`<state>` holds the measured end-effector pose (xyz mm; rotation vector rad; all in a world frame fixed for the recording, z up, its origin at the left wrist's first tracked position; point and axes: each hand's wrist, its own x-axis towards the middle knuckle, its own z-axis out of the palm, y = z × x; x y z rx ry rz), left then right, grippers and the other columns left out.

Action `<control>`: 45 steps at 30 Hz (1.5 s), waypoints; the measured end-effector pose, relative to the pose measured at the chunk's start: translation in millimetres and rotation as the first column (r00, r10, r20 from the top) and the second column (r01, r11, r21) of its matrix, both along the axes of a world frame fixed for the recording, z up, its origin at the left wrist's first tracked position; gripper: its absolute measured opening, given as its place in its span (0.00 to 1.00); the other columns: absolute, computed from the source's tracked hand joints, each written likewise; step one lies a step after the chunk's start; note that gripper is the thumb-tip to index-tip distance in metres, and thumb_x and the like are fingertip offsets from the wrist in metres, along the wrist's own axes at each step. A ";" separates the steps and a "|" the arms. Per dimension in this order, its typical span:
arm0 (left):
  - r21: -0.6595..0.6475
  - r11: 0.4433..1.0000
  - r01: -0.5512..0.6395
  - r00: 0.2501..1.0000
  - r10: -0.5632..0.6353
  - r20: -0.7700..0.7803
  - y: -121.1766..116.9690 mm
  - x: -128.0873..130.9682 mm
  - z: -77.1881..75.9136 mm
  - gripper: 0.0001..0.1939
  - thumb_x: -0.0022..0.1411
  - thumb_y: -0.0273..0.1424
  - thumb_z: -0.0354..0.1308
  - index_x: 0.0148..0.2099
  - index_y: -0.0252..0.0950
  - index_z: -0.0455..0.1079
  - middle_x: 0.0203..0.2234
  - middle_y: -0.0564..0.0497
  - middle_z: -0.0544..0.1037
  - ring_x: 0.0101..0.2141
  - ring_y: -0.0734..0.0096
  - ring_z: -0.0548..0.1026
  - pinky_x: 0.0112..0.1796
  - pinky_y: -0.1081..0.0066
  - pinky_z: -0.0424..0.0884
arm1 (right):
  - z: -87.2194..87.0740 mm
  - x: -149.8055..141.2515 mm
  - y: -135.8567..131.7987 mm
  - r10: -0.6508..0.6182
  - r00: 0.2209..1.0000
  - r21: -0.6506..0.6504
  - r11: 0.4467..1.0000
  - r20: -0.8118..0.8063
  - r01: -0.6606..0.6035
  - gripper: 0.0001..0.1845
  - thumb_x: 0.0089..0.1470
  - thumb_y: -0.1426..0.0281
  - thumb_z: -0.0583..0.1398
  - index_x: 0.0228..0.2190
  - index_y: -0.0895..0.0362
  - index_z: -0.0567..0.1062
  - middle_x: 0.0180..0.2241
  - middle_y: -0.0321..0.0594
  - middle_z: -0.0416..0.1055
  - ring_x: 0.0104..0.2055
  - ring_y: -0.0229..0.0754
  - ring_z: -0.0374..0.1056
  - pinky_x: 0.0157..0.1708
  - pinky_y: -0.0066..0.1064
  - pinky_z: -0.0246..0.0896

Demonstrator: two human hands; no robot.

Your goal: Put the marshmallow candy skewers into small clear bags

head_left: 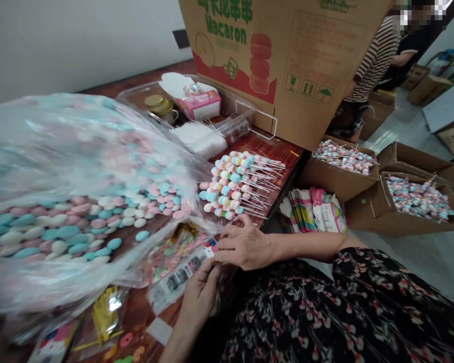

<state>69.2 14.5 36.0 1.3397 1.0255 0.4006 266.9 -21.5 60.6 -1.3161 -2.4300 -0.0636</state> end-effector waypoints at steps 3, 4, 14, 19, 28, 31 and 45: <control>-0.186 0.982 0.034 0.994 -0.013 0.110 -6.2 -9.7 5.1 0.13 0.57 0.41 0.62 0.36 0.36 0.72 0.21 0.55 0.71 0.19 0.78 0.63 0.22 0.78 0.61 | -7.2 -2.1 -4.5 0.104 0.994 0.126 0.987 -0.034 -0.099 0.14 0.64 0.68 0.51 0.48 0.51 0.71 0.48 0.35 0.74 0.54 0.46 0.59 0.49 0.45 0.41; -0.243 0.968 0.062 0.991 -0.030 0.134 -9.1 -12.5 7.1 0.13 0.56 0.41 0.62 0.35 0.35 0.71 0.21 0.55 0.71 0.18 0.78 0.63 0.21 0.78 0.59 | -11.5 -3.4 -4.5 0.139 0.989 0.138 0.982 -0.049 -0.131 0.14 0.64 0.68 0.51 0.47 0.50 0.72 0.45 0.34 0.76 0.54 0.45 0.59 0.50 0.46 0.40; -0.202 0.966 -0.162 0.983 0.175 0.048 -41.0 -48.2 9.1 0.15 0.56 0.42 0.63 0.31 0.33 0.72 0.20 0.54 0.71 0.18 0.79 0.65 0.19 0.80 0.61 | -32.5 -7.3 3.9 0.108 0.874 -0.076 0.984 -0.474 -0.163 0.08 0.59 0.71 0.56 0.36 0.53 0.76 0.35 0.35 0.78 0.43 0.40 0.67 0.47 0.39 0.53; -0.234 0.795 -0.559 0.785 0.599 0.157 -45.1 -73.1 11.1 0.13 0.54 0.39 0.64 0.31 0.34 0.69 0.20 0.55 0.72 0.16 0.81 0.66 0.16 0.81 0.58 | -33.9 17.8 25.3 -0.195 0.861 -0.184 0.976 -0.470 0.121 0.10 0.60 0.72 0.55 0.36 0.57 0.77 0.33 0.41 0.76 0.38 0.41 0.68 0.41 0.34 0.58; -0.263 0.703 -0.661 0.615 0.708 0.347 -35.2 -52.1 6.8 0.14 0.53 0.39 0.66 0.33 0.34 0.70 0.26 0.54 0.76 0.23 0.78 0.73 0.25 0.78 0.69 | -11.3 -43.2 92.5 -0.268 0.963 -0.290 0.919 0.040 0.268 0.11 0.60 0.68 0.55 0.36 0.58 0.77 0.38 0.47 0.74 0.41 0.48 0.68 0.38 0.35 0.56; -0.293 0.689 -0.662 0.592 0.722 0.360 -39.6 -57.8 7.7 0.13 0.54 0.38 0.66 0.33 0.34 0.70 0.27 0.54 0.76 0.23 0.79 0.72 0.25 0.78 0.68 | -5.0 -51.8 100.8 -0.249 0.968 -0.271 0.931 0.020 0.245 0.12 0.60 0.69 0.54 0.41 0.57 0.76 0.41 0.46 0.73 0.44 0.47 0.68 0.39 0.35 0.57; -0.407 0.673 -0.617 0.544 0.739 0.398 -58.7 -58.2 -6.1 0.13 0.55 0.37 0.66 0.31 0.33 0.68 0.25 0.53 0.75 0.21 0.79 0.71 0.24 0.78 0.66 | -3.8 -66.7 148.6 -0.115 0.962 -0.335 0.921 0.249 0.197 0.15 0.55 0.77 0.53 0.38 0.62 0.78 0.39 0.53 0.75 0.42 0.51 0.70 0.40 0.37 0.59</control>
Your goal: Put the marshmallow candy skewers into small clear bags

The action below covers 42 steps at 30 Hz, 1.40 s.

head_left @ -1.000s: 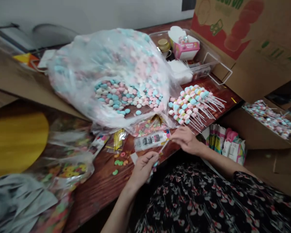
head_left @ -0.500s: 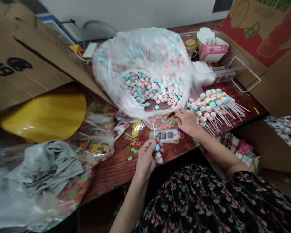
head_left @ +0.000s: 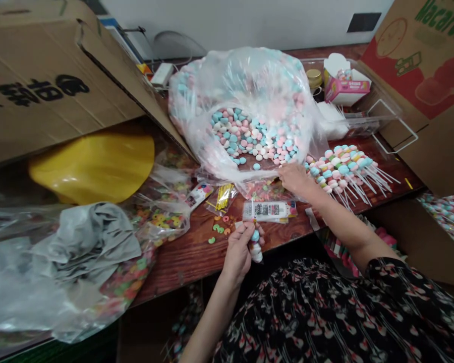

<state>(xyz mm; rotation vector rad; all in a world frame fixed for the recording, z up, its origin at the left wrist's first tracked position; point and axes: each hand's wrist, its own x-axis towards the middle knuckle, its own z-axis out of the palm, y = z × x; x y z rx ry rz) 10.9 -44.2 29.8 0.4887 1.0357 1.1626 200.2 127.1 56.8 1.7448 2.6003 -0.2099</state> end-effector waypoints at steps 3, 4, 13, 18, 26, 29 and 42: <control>0.011 1.000 0.000 1.000 0.000 -0.002 0.6 -1.3 -1.3 0.14 0.54 0.37 0.66 0.30 0.32 0.69 0.25 0.53 0.75 0.21 0.79 0.71 0.24 0.78 0.66 | 2.5 9.9 -3.5 0.024 1.000 0.022 0.999 -0.011 -0.024 0.16 0.57 0.77 0.51 0.41 0.61 0.76 0.41 0.51 0.75 0.45 0.50 0.69 0.42 0.36 0.59; 0.016 1.000 0.001 1.000 -0.001 -0.002 1.4 -1.5 -1.2 0.14 0.54 0.37 0.66 0.30 0.32 0.69 0.25 0.53 0.75 0.21 0.79 0.71 0.24 0.78 0.66 | 2.8 13.5 -5.1 0.020 1.000 0.038 0.999 -0.022 -0.019 0.16 0.57 0.77 0.50 0.42 0.60 0.75 0.42 0.50 0.74 0.46 0.49 0.69 0.43 0.35 0.58; 0.015 0.999 0.037 0.999 -0.037 -0.011 8.7 12.3 -1.2 0.14 0.54 0.38 0.66 0.32 0.33 0.70 0.25 0.53 0.76 0.21 0.80 0.71 0.22 0.79 0.65 | -6.9 10.8 -17.3 -0.186 0.982 -0.066 0.980 0.036 0.188 0.15 0.59 0.65 0.55 0.39 0.61 0.77 0.40 0.54 0.77 0.43 0.52 0.72 0.42 0.37 0.60; 0.029 0.998 0.058 0.996 -0.056 -0.065 8.9 15.7 -2.4 0.14 0.54 0.39 0.66 0.32 0.32 0.71 0.26 0.52 0.76 0.21 0.80 0.71 0.22 0.79 0.65 | -4.1 15.8 -17.5 -0.197 0.979 -0.013 0.980 -0.057 0.196 0.15 0.61 0.69 0.52 0.39 0.59 0.77 0.40 0.51 0.77 0.43 0.49 0.71 0.42 0.35 0.59; 0.021 1.000 0.005 0.999 -0.004 -0.044 15.1 13.7 2.1 0.14 0.53 0.38 0.67 0.32 0.32 0.71 0.25 0.53 0.76 0.21 0.79 0.72 0.23 0.78 0.67 | -18.4 33.5 -17.1 -0.083 0.925 0.095 0.987 -0.371 0.126 0.11 0.55 0.76 0.54 0.33 0.59 0.77 0.32 0.42 0.76 0.36 0.42 0.69 0.38 0.30 0.56; 0.002 1.000 0.002 0.999 -0.002 -0.047 14.4 14.4 0.6 0.14 0.53 0.38 0.67 0.33 0.32 0.71 0.25 0.53 0.76 0.20 0.80 0.71 0.23 0.78 0.67 | -21.3 34.6 -20.4 -0.055 0.946 0.101 0.991 -0.320 0.092 0.14 0.53 0.77 0.54 0.37 0.58 0.77 0.38 0.43 0.75 0.39 0.44 0.69 0.38 0.31 0.56; 0.025 0.999 0.021 0.995 -0.019 -0.099 12.0 17.6 -4.5 0.14 0.53 0.39 0.67 0.31 0.32 0.72 0.25 0.52 0.77 0.20 0.80 0.71 0.23 0.79 0.67 | -12.1 33.2 -26.6 -0.097 0.984 0.045 0.993 -0.148 0.105 0.15 0.57 0.73 0.52 0.42 0.57 0.76 0.45 0.47 0.71 0.45 0.47 0.68 0.42 0.34 0.59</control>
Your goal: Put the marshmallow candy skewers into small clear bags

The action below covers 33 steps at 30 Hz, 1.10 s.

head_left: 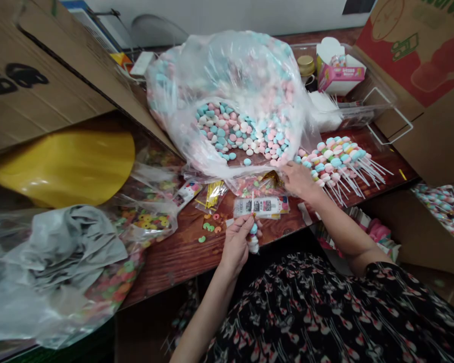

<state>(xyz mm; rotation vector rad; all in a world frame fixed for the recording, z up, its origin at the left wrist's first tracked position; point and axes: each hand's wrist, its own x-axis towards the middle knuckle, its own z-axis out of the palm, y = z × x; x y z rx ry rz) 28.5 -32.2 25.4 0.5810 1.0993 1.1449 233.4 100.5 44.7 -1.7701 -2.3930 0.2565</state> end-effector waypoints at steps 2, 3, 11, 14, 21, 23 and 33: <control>0.004 1.000 0.011 1.000 -0.011 -0.005 0.2 2.2 -0.3 0.14 0.53 0.39 0.67 0.31 0.32 0.72 0.25 0.52 0.76 0.21 0.80 0.71 0.23 0.79 0.67 | -1.0 -5.4 1.2 0.008 0.998 -0.067 0.998 0.063 -0.004 0.15 0.58 0.73 0.52 0.41 0.57 0.77 0.45 0.48 0.72 0.44 0.48 0.69 0.41 0.34 0.59; 0.005 1.000 0.017 1.000 -0.017 -0.005 -0.1 3.5 -0.5 0.14 0.53 0.39 0.67 0.31 0.32 0.72 0.25 0.52 0.77 0.21 0.80 0.71 0.23 0.79 0.66 | -1.7 -7.2 2.3 0.008 0.997 -0.082 0.997 0.080 -0.002 0.15 0.58 0.73 0.51 0.40 0.57 0.77 0.45 0.48 0.72 0.44 0.48 0.69 0.40 0.34 0.58; -0.030 1.000 0.008 0.999 -0.006 0.042 3.6 2.0 5.5 0.14 0.51 0.38 0.69 0.33 0.33 0.73 0.27 0.51 0.77 0.22 0.78 0.72 0.24 0.77 0.68 | -5.8 7.9 1.0 0.006 0.993 0.165 0.986 -0.117 0.014 0.15 0.60 0.73 0.48 0.37 0.59 0.74 0.35 0.45 0.73 0.39 0.45 0.67 0.38 0.32 0.55; -0.037 0.999 0.023 0.995 -0.020 0.094 16.5 8.3 15.4 0.15 0.48 0.38 0.70 0.34 0.34 0.74 0.27 0.52 0.77 0.23 0.77 0.72 0.26 0.75 0.71 | -4.6 -1.2 -15.3 0.135 0.973 0.286 0.955 -0.188 -0.077 0.14 0.60 0.72 0.48 0.35 0.57 0.74 0.34 0.44 0.72 0.37 0.44 0.66 0.38 0.32 0.54; 0.078 0.996 0.041 0.994 -0.048 0.099 33.5 25.0 21.5 0.13 0.47 0.37 0.71 0.31 0.34 0.76 0.25 0.53 0.75 0.22 0.79 0.70 0.25 0.77 0.69 | 5.2 -24.9 -51.2 0.305 0.880 0.367 0.915 -0.364 -0.165 0.10 0.56 0.74 0.52 0.32 0.57 0.73 0.30 0.43 0.71 0.33 0.42 0.65 0.35 0.33 0.56; 0.090 0.994 0.058 0.997 -0.063 0.049 30.3 18.4 20.8 0.12 0.48 0.38 0.70 0.31 0.35 0.77 0.26 0.52 0.75 0.24 0.77 0.71 0.24 0.76 0.69 | 9.8 -16.3 -53.8 0.319 0.792 0.286 0.939 -0.520 -0.191 0.10 0.57 0.75 0.52 0.34 0.57 0.74 0.32 0.42 0.72 0.34 0.40 0.66 0.36 0.31 0.59; 0.213 0.936 0.280 0.931 -0.211 -0.297 16.1 3.0 34.8 0.10 0.54 0.38 0.66 0.29 0.36 0.80 0.29 0.47 0.75 0.27 0.70 0.71 0.28 0.72 0.68 | 24.8 -1.3 -47.5 0.321 0.494 -0.061 0.788 -0.808 -0.613 0.11 0.59 0.68 0.58 0.35 0.57 0.80 0.32 0.38 0.77 0.36 0.37 0.70 0.41 0.30 0.64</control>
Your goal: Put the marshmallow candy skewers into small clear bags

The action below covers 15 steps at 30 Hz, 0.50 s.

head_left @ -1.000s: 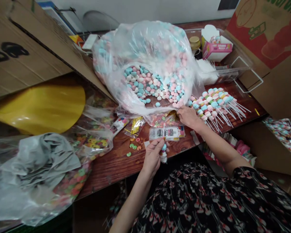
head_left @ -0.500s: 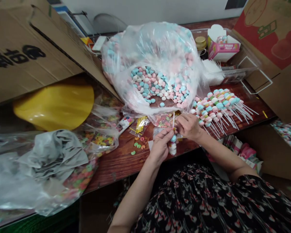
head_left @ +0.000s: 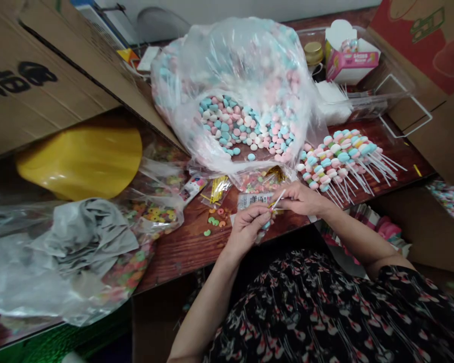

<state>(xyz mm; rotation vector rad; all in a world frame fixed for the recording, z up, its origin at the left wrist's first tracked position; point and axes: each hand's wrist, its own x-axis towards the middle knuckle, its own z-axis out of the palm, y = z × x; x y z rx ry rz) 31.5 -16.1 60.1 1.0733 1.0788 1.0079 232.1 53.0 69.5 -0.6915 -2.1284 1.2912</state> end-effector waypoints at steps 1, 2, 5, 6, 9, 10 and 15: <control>0.024 1.000 0.006 1.000 -0.006 -0.021 -0.7 1.0 1.0 0.10 0.55 0.38 0.65 0.29 0.36 0.80 0.28 0.47 0.75 0.28 0.70 0.71 0.29 0.72 0.68 | -1.3 -0.9 -0.7 0.009 1.000 -0.022 1.000 -0.008 -0.009 0.11 0.59 0.68 0.58 0.34 0.57 0.80 0.30 0.38 0.76 0.33 0.37 0.70 0.38 0.28 0.63; 0.048 0.999 0.012 0.999 -0.010 -0.045 -1.5 1.9 1.8 0.10 0.55 0.38 0.65 0.29 0.36 0.80 0.28 0.47 0.75 0.28 0.69 0.71 0.30 0.71 0.68 | -2.6 -1.3 -1.7 -0.001 1.000 -0.041 0.999 -0.021 0.000 0.11 0.59 0.68 0.58 0.34 0.57 0.80 0.30 0.37 0.76 0.32 0.36 0.69 0.37 0.28 0.63; 0.112 0.993 0.042 0.994 -0.030 -0.108 -3.9 4.2 3.1 0.09 0.56 0.37 0.64 0.29 0.37 0.80 0.28 0.47 0.76 0.31 0.66 0.72 0.35 0.68 0.70 | -5.9 -0.3 -4.2 -0.029 0.999 -0.070 0.997 -0.018 0.028 0.11 0.58 0.69 0.57 0.33 0.58 0.79 0.30 0.36 0.76 0.32 0.35 0.68 0.36 0.27 0.62; 0.135 0.989 0.056 0.991 -0.039 -0.125 -4.6 4.8 3.4 0.09 0.56 0.37 0.64 0.29 0.38 0.80 0.29 0.47 0.76 0.32 0.65 0.72 0.37 0.68 0.70 | -7.1 0.2 -4.5 -0.022 1.000 -0.078 0.997 0.004 0.023 0.11 0.58 0.70 0.57 0.31 0.58 0.79 0.29 0.35 0.76 0.31 0.35 0.68 0.35 0.26 0.61; 0.178 0.979 0.100 0.984 -0.071 -0.163 -5.6 6.1 3.4 0.08 0.58 0.36 0.63 0.32 0.38 0.80 0.31 0.46 0.78 0.33 0.65 0.73 0.38 0.68 0.69 | -11.7 1.9 -4.2 0.030 0.996 -0.114 0.993 0.080 -0.021 0.09 0.55 0.73 0.57 0.28 0.59 0.78 0.25 0.33 0.74 0.27 0.33 0.66 0.31 0.24 0.59; 0.181 0.978 0.105 0.983 -0.075 -0.167 -5.5 6.2 2.6 0.08 0.59 0.36 0.62 0.32 0.38 0.80 0.31 0.47 0.78 0.33 0.66 0.73 0.38 0.68 0.69 | -13.4 2.9 -4.0 0.038 0.995 -0.128 0.991 0.092 -0.026 0.09 0.54 0.74 0.57 0.28 0.59 0.78 0.24 0.33 0.74 0.27 0.33 0.66 0.30 0.24 0.59; 0.092 0.991 -0.098 0.987 0.109 -0.117 -2.4 7.6 -12.3 0.09 0.57 0.38 0.64 0.33 0.37 0.80 0.28 0.49 0.77 0.30 0.70 0.73 0.34 0.72 0.70 | -15.4 8.5 -9.2 -0.338 0.941 -0.034 0.940 0.033 0.339 0.09 0.56 0.70 0.58 0.27 0.57 0.77 0.24 0.34 0.72 0.27 0.35 0.65 0.30 0.27 0.59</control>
